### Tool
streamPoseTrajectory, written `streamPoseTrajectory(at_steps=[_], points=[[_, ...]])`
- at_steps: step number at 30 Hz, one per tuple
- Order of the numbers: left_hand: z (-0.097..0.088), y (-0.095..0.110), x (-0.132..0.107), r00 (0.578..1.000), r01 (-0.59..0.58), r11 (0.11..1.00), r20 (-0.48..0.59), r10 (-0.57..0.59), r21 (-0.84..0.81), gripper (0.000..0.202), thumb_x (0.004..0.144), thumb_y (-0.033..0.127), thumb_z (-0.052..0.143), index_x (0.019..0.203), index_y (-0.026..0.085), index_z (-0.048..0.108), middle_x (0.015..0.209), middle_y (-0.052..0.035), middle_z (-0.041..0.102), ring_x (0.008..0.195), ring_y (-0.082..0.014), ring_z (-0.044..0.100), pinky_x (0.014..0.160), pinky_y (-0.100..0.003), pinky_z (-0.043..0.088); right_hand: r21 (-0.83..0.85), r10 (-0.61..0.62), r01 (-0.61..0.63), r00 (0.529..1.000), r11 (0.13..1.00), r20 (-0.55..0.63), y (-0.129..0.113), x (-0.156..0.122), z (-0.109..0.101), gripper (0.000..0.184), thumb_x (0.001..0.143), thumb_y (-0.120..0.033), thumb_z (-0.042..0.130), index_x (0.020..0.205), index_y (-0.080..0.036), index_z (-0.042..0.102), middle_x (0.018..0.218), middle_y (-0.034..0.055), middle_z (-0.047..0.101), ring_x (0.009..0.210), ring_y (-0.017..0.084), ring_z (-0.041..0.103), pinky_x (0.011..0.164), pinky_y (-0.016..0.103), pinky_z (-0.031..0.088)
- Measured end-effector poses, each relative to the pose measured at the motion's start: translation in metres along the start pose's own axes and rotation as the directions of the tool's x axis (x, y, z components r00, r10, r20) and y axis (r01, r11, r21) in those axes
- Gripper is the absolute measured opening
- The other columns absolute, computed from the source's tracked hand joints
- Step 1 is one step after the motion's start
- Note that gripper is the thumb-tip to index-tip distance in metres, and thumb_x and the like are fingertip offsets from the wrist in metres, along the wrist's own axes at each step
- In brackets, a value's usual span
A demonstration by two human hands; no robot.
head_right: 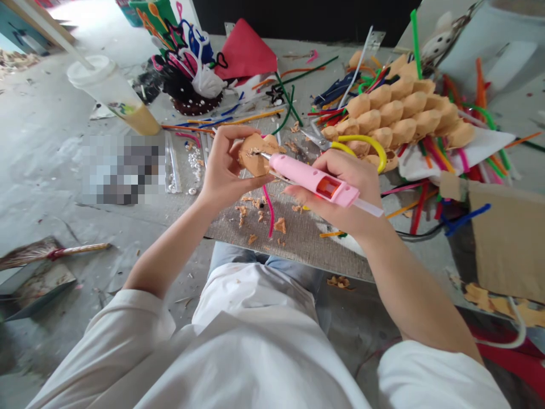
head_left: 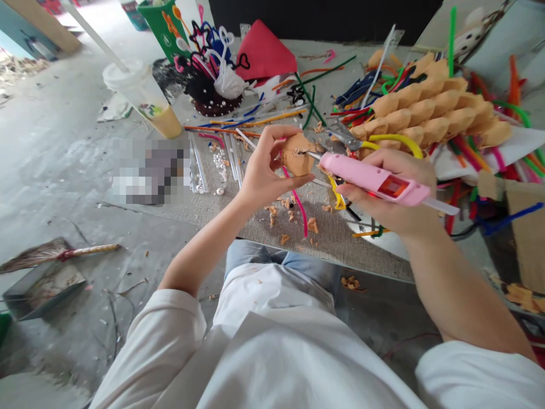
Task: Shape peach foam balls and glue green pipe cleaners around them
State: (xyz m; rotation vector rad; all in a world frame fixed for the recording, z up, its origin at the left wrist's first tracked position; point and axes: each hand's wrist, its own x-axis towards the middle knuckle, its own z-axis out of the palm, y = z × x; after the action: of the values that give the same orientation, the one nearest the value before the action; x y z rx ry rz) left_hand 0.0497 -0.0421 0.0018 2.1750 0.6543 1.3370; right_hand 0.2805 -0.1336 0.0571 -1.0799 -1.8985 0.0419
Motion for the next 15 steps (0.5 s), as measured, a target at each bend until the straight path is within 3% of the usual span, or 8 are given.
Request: streamPoseTrajectory(at_steps=[3,8,15], points=[[0.0001,0.0003,0.0002,1.000,-0.023,0.999,0.010,0.024,-0.029,0.076,0.086,0.070,0.068,0.145,0.033,0.036,0.138,-0.0096,0.053,0.124,-0.0213,0.067,0.088,-0.031,0.065,0.002,0.003,-0.003,1.000,1.000,0.011,0.0004,-0.0007,0.0016,0.039,0.084,-0.056,0.078,0.077,-0.026,0.054,0.069,-0.0034,0.057,0.061,0.014,0.050,0.059,0.032,0.038],[0.0013,-0.0012,-0.0003,0.998,-0.052,0.998,0.021,0.053,-0.022,0.075,0.089,0.069,0.064,0.148,0.033,0.032,0.137,-0.0087,0.051,0.125,-0.0201,0.066,0.090,-0.029,0.063,-0.053,-0.082,0.078,0.994,0.996,-0.076,0.0037,-0.0009,0.0058,0.049,0.083,-0.058,0.079,0.075,-0.023,0.046,0.064,-0.0067,0.048,0.057,0.009,0.041,0.058,0.028,0.033],[0.0013,-0.0039,0.0007,0.996,-0.083,0.996,0.013,0.083,-0.018,0.072,0.091,0.063,0.067,0.148,0.034,0.033,0.136,-0.0085,0.053,0.120,-0.0191,0.069,0.086,-0.027,0.063,-0.136,-0.146,0.143,0.989,0.980,-0.012,0.0002,-0.0023,0.0056,0.053,0.087,-0.059,0.076,0.073,-0.023,0.041,0.062,-0.0079,0.042,0.057,0.008,0.039,0.055,0.026,0.032]])
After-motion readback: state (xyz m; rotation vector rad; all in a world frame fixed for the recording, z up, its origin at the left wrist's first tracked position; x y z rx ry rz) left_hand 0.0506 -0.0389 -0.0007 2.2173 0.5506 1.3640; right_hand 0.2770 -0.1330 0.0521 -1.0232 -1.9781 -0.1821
